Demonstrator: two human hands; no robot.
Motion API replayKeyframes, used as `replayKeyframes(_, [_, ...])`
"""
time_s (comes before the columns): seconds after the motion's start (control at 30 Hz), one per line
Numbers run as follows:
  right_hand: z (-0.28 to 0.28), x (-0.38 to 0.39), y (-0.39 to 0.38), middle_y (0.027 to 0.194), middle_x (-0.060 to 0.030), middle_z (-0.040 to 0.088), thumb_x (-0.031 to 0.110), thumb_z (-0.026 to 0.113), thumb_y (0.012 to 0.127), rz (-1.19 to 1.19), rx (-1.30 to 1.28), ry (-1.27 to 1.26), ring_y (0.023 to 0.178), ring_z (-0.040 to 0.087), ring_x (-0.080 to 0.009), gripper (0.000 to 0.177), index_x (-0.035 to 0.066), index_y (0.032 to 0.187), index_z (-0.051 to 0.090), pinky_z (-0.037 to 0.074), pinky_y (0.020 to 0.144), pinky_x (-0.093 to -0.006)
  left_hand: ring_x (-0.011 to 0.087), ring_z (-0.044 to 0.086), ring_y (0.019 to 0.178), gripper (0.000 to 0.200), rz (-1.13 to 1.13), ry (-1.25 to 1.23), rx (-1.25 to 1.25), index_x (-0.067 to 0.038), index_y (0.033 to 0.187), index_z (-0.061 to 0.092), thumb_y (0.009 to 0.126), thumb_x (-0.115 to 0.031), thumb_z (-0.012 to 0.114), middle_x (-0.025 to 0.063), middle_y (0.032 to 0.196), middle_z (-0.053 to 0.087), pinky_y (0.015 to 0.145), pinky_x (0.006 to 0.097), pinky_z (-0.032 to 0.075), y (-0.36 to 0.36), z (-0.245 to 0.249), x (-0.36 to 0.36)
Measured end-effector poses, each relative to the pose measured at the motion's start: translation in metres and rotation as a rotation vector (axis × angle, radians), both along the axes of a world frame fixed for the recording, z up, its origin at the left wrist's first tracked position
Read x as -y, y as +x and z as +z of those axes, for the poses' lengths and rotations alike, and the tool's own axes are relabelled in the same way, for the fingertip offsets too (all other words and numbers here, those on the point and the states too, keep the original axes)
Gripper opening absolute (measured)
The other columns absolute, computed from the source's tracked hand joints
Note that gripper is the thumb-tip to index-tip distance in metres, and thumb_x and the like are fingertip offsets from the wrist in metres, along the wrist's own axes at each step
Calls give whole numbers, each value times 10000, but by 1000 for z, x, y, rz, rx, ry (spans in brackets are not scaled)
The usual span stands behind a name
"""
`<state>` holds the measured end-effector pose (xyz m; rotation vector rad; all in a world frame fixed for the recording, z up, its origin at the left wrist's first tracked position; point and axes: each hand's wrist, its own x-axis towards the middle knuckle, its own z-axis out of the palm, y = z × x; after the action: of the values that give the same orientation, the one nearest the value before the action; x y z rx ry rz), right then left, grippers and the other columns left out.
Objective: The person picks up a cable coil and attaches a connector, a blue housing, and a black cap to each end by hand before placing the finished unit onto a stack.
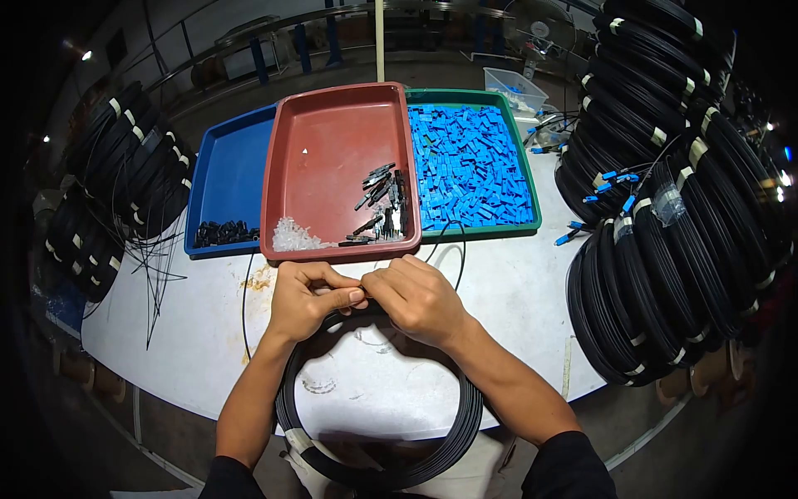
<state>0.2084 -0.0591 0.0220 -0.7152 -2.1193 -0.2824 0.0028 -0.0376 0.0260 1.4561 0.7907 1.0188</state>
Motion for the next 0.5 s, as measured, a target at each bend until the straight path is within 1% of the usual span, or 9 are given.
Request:
replayKeyframes(0.07, [-2,1,0,770,-97,623,25,719,668,-28,9,7,686,607,-264,312,11,973,650,498,635,-382,153,722,632,110,25,139,-70,27,880,772,786,-22,802,135,786,763,585,264,565,3,-2,1])
replayKeyframes(0.13, [-5,1,-1,761,-103,656,-55,675,684,-9,-130,-179,645,609,-283,286,-2,966,682,496,598,-381,193,701,590,114,144,1009,-360,36,861,750,764,-9,788,155,766,742,561,282,553,4,1,2])
replayKeyframes(0.17, [-6,1,-3,732,-108,678,-81,661,750,-23,-196,-274,631,643,-229,220,-16,953,714,508,588,-347,215,687,587,96,47,1179,-454,24,842,728,764,-17,765,155,794,734,547,305,546,1,7,0])
replayKeyframes(0.2, [-5,2,-3,732,-108,678,-81,661,750,-27,-198,-274,631,643,-229,220,-16,953,714,508,588,-347,215,687,587,96,42,1179,-453,24,842,728,764,-17,765,155,794,734,547,305,546,2,5,-1])
replayKeyframes(0.27, [4,4,-3,744,-131,714,-66,672,826,-31,-334,-867,649,678,-163,156,-32,962,740,521,599,-297,190,694,622,55,92,1530,-570,6,823,718,776,-15,737,121,830,735,554,307,552,3,-2,-4])
replayKeyframes(0.33, [8,2,0,804,-159,745,-46,699,852,-68,-306,-1000,688,686,-112,145,-38,988,749,525,622,-264,184,698,647,66,77,1531,-565,5,839,721,776,-11,717,112,869,738,570,308,563,1,-3,-6])
replayKeyframes(0.4, [2,2,0,745,-174,717,26,711,857,25,-405,-774,653,713,-267,122,-39,958,734,532,628,-348,184,707,650,70,91,1449,-476,-1,835,726,766,-13,728,112,871,748,583,309,572,0,0,-9])
replayKeyframes(0.43, [6,1,3,791,-177,723,30,719,854,16,-315,-696,689,709,-308,128,-31,966,723,542,655,-366,184,707,650,70,93,1447,-475,-1,835,726,766,-13,728,112,871,748,583,309,572,0,-2,-9])
replayKeyframes(0.5, [4,-1,6,819,-175,722,28,726,845,28,-255,-621,721,707,-320,142,-19,979,716,546,675,-379,204,732,669,160,133,1167,-369,-23,902,756,744,-12,782,112,850,763,607,311,585,0,-7,-10])
